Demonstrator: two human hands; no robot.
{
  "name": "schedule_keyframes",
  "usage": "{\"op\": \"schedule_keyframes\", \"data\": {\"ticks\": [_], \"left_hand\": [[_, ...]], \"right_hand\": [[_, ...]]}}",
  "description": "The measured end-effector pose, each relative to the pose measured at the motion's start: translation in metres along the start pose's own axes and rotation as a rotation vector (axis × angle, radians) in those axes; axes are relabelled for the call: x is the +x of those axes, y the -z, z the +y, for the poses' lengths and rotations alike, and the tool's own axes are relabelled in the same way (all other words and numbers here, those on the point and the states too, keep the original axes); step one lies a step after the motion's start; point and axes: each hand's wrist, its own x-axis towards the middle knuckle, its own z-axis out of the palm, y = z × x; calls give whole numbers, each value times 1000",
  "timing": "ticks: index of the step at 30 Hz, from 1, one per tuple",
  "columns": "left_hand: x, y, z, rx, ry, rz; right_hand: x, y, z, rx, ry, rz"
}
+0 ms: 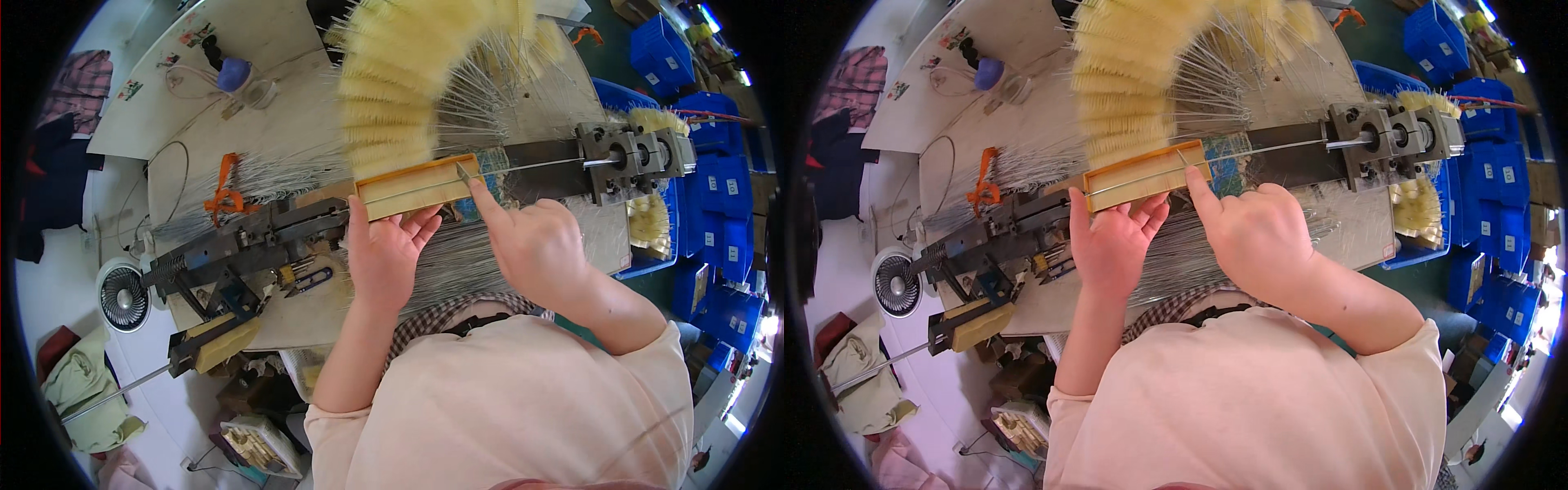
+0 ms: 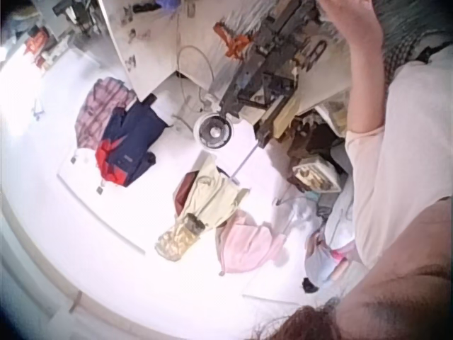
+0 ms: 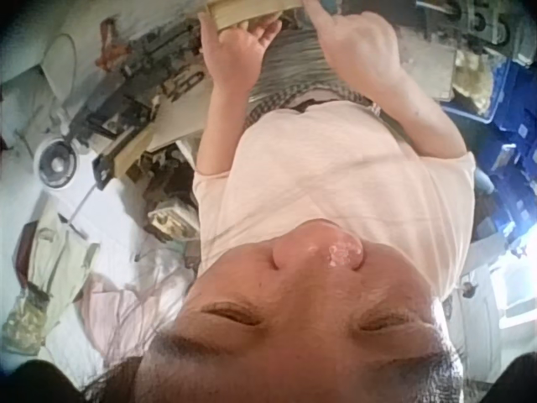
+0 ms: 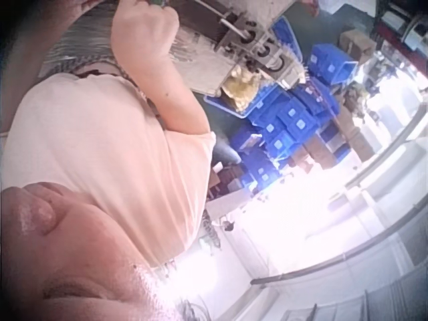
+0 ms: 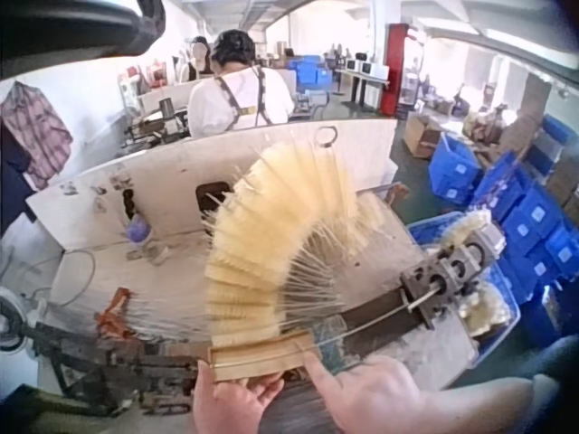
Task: The person assembles industrial brushes using a manual winding machine, pliers, and a screwdriver to adjust and clamp components.
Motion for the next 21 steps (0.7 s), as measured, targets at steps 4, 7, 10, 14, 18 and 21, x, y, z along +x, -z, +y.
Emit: {"op": "schedule_keyframes", "data": {"ticks": [4,7,10,14,18,21], "left_hand": [[1,0,0,75,10,15],[1,0,0,156,22,-2],[1,3,-3,266,29,33],[9,28,-17,398,74,44],[1,33,-28,634,111,103],[-26,22,-28,657,201,230]], "right_hand": [[-1,0,0,7,-13,0],[-5,-2,2,39,-25,-18],[-6,0,5,86,-115,-1],[-15,12,4,157,-301,128],[-35,2,13,883,-506,146],[-59,-21,28,1112,-658,33]]}}
